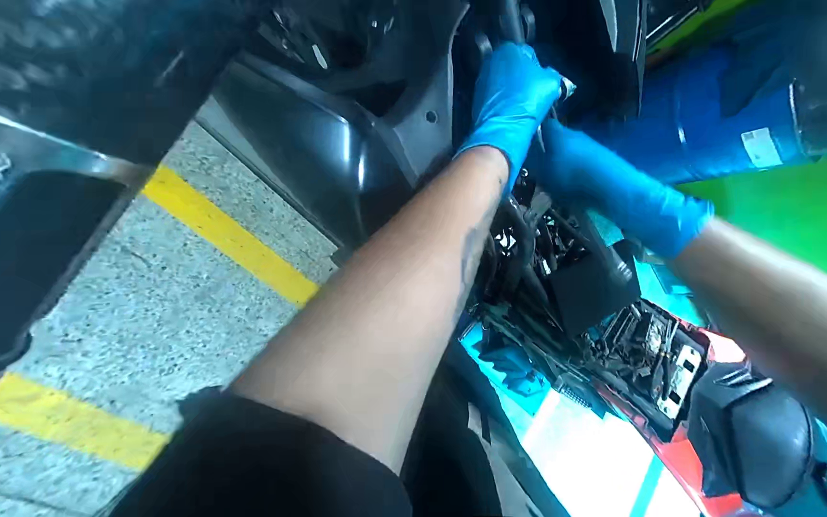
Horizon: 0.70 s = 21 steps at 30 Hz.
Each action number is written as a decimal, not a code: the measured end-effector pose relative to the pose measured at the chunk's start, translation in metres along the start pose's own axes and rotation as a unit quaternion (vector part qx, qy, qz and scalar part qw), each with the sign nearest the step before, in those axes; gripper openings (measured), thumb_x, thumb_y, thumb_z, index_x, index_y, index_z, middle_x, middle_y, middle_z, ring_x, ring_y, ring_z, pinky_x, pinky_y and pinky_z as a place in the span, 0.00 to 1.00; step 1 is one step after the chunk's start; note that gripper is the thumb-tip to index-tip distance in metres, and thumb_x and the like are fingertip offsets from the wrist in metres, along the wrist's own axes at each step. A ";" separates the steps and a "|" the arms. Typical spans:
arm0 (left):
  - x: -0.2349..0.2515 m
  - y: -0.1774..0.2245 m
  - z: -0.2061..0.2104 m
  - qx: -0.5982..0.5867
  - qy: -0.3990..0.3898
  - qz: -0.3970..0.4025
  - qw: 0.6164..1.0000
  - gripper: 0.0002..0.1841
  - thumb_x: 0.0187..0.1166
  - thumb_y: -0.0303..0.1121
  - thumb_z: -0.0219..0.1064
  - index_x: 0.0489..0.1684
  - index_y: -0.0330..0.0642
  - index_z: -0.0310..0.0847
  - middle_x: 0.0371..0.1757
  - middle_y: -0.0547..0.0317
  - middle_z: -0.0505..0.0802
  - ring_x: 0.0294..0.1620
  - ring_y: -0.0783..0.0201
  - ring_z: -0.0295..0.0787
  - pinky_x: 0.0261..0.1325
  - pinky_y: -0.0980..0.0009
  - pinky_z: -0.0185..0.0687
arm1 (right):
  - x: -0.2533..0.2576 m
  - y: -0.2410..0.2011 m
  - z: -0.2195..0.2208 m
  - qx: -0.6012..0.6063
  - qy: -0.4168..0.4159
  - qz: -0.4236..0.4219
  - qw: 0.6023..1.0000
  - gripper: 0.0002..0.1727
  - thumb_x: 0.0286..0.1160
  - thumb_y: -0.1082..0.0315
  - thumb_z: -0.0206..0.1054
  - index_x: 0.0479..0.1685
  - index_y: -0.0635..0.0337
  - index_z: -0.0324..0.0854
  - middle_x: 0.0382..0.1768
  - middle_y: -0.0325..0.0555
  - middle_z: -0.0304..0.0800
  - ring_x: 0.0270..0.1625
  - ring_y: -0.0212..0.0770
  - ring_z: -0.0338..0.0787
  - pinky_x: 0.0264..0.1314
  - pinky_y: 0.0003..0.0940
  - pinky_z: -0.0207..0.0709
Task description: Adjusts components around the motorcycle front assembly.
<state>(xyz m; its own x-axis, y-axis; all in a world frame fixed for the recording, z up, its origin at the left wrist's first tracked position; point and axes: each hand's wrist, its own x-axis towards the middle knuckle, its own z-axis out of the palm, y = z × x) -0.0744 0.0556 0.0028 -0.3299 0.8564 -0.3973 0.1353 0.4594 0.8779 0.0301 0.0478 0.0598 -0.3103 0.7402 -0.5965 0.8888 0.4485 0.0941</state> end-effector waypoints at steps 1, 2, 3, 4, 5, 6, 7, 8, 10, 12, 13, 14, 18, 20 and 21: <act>0.000 -0.001 0.001 -0.001 -0.004 0.005 1.000 0.09 0.73 0.39 0.70 0.37 0.43 0.88 0.45 0.54 0.93 0.51 0.57 0.90 0.53 0.50 0.83 | 0.010 0.009 -0.005 -0.048 0.026 -0.011 0.998 0.23 0.88 0.59 0.58 0.76 0.59 0.72 0.53 0.64 0.89 0.54 0.66 0.90 0.50 0.69 0.80; -0.002 -0.002 0.005 0.000 -0.009 0.008 1.000 0.09 0.73 0.39 0.70 0.37 0.43 0.89 0.44 0.54 0.93 0.50 0.57 0.90 0.53 0.50 0.83 | 0.021 0.019 -0.007 -0.108 0.070 -0.012 0.992 0.21 0.84 0.65 0.59 0.73 0.59 0.74 0.54 0.66 0.89 0.58 0.69 0.90 0.53 0.71 0.78; -0.001 0.001 0.006 -0.002 -0.008 0.011 1.000 0.10 0.74 0.40 0.70 0.38 0.43 0.89 0.45 0.53 0.93 0.51 0.57 0.90 0.54 0.50 0.83 | 0.032 0.025 -0.009 -0.140 0.119 -0.006 0.983 0.20 0.83 0.68 0.60 0.71 0.60 0.76 0.58 0.65 0.89 0.63 0.69 0.88 0.62 0.71 0.75; -0.004 0.000 0.008 -0.002 -0.009 0.004 1.000 0.10 0.75 0.40 0.69 0.39 0.43 0.89 0.46 0.53 0.93 0.52 0.57 0.90 0.54 0.50 0.83 | 0.034 0.022 -0.006 -0.141 0.140 0.009 0.980 0.20 0.81 0.69 0.61 0.71 0.61 0.76 0.60 0.65 0.88 0.66 0.68 0.86 0.67 0.68 0.73; -0.005 -0.003 0.007 -0.004 -0.002 -0.004 1.000 0.09 0.74 0.39 0.69 0.38 0.43 0.88 0.44 0.53 0.93 0.50 0.57 0.90 0.52 0.50 0.83 | 0.026 0.011 -0.002 -0.126 0.139 0.024 0.982 0.20 0.82 0.67 0.61 0.70 0.62 0.77 0.58 0.65 0.89 0.65 0.68 0.87 0.64 0.68 0.75; 0.002 -0.002 0.000 -0.014 0.013 -0.001 1.000 0.08 0.72 0.38 0.70 0.38 0.43 0.88 0.43 0.53 0.92 0.49 0.56 0.90 0.51 0.50 0.83 | 0.016 -0.001 -0.005 -0.112 0.123 0.034 0.985 0.20 0.84 0.63 0.60 0.71 0.61 0.75 0.54 0.63 0.90 0.60 0.67 0.90 0.56 0.67 0.80; 0.001 -0.004 0.001 -0.025 0.010 -0.008 1.000 0.08 0.71 0.36 0.70 0.39 0.43 0.88 0.42 0.53 0.92 0.48 0.57 0.90 0.51 0.50 0.83 | -0.001 -0.006 -0.003 -0.088 0.069 0.047 0.993 0.22 0.89 0.57 0.55 0.75 0.58 0.69 0.52 0.62 0.90 0.57 0.66 0.91 0.51 0.66 0.82; -0.001 -0.007 0.002 -0.036 0.010 -0.018 0.999 0.08 0.71 0.36 0.70 0.40 0.43 0.89 0.43 0.53 0.93 0.48 0.57 0.90 0.51 0.51 0.84 | -0.011 -0.007 -0.003 -0.067 0.015 0.043 0.997 0.24 0.93 0.53 0.49 0.79 0.57 0.64 0.53 0.62 0.89 0.56 0.65 0.91 0.51 0.66 0.81; 0.004 -0.002 -0.004 -0.032 0.022 -0.014 0.999 0.08 0.74 0.37 0.69 0.42 0.44 0.89 0.46 0.53 0.93 0.52 0.56 0.90 0.54 0.49 0.83 | 0.007 0.002 -0.014 -0.098 0.011 0.001 0.995 0.23 0.91 0.60 0.52 0.79 0.60 0.64 0.51 0.66 0.88 0.53 0.69 0.90 0.46 0.69 0.80; 0.001 -0.002 0.002 -0.018 0.022 -0.013 1.000 0.10 0.73 0.39 0.70 0.43 0.45 0.89 0.48 0.53 0.93 0.55 0.56 0.90 0.56 0.49 0.82 | 0.026 0.020 -0.014 -0.178 0.084 -0.024 0.980 0.21 0.87 0.68 0.56 0.76 0.61 0.68 0.56 0.68 0.88 0.59 0.72 0.89 0.53 0.70 0.79; 0.002 0.000 0.005 -0.012 0.020 -0.012 1.000 0.10 0.73 0.40 0.71 0.43 0.45 0.89 0.49 0.53 0.93 0.55 0.55 0.90 0.57 0.49 0.83 | 0.035 0.024 -0.012 -0.177 0.118 -0.016 0.977 0.22 0.85 0.71 0.58 0.76 0.64 0.69 0.62 0.69 0.85 0.66 0.71 0.85 0.63 0.69 0.75; 0.001 0.000 0.008 -0.004 0.020 -0.016 1.000 0.10 0.73 0.40 0.70 0.42 0.45 0.89 0.48 0.52 0.93 0.55 0.55 0.90 0.56 0.49 0.82 | 0.037 0.023 -0.008 -0.159 0.137 -0.007 0.978 0.23 0.83 0.70 0.59 0.76 0.65 0.71 0.63 0.68 0.85 0.68 0.69 0.85 0.66 0.68 0.74; -0.004 0.003 0.007 0.015 0.034 -0.041 0.998 0.10 0.73 0.40 0.69 0.44 0.47 0.90 0.51 0.55 0.94 0.57 0.57 0.91 0.58 0.50 0.84 | 0.017 0.013 -0.014 -0.105 0.060 0.001 0.993 0.23 0.88 0.53 0.55 0.73 0.57 0.73 0.58 0.61 0.89 0.63 0.65 0.89 0.56 0.68 0.78; 0.001 0.010 0.002 0.007 0.055 -0.045 0.997 0.11 0.74 0.40 0.68 0.44 0.47 0.91 0.52 0.55 0.94 0.59 0.56 0.91 0.58 0.49 0.84 | 0.028 0.015 -0.027 -0.114 0.048 -0.027 0.992 0.22 0.89 0.51 0.54 0.70 0.56 0.76 0.57 0.61 0.89 0.64 0.65 0.88 0.57 0.68 0.77; -0.002 0.009 0.003 0.003 0.060 -0.058 0.997 0.10 0.74 0.40 0.68 0.42 0.47 0.90 0.52 0.55 0.94 0.59 0.57 0.90 0.58 0.50 0.84 | 0.029 0.017 -0.028 -0.108 0.033 -0.039 0.993 0.24 0.91 0.49 0.53 0.71 0.54 0.77 0.58 0.61 0.89 0.65 0.65 0.87 0.60 0.68 0.76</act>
<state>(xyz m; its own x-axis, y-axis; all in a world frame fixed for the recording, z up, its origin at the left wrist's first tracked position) -0.0699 0.0588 0.0106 -0.4525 0.7634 -0.4610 0.0949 0.5552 0.8263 0.0265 0.0905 0.0661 -0.4032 0.7264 -0.5566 0.7698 0.5981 0.2230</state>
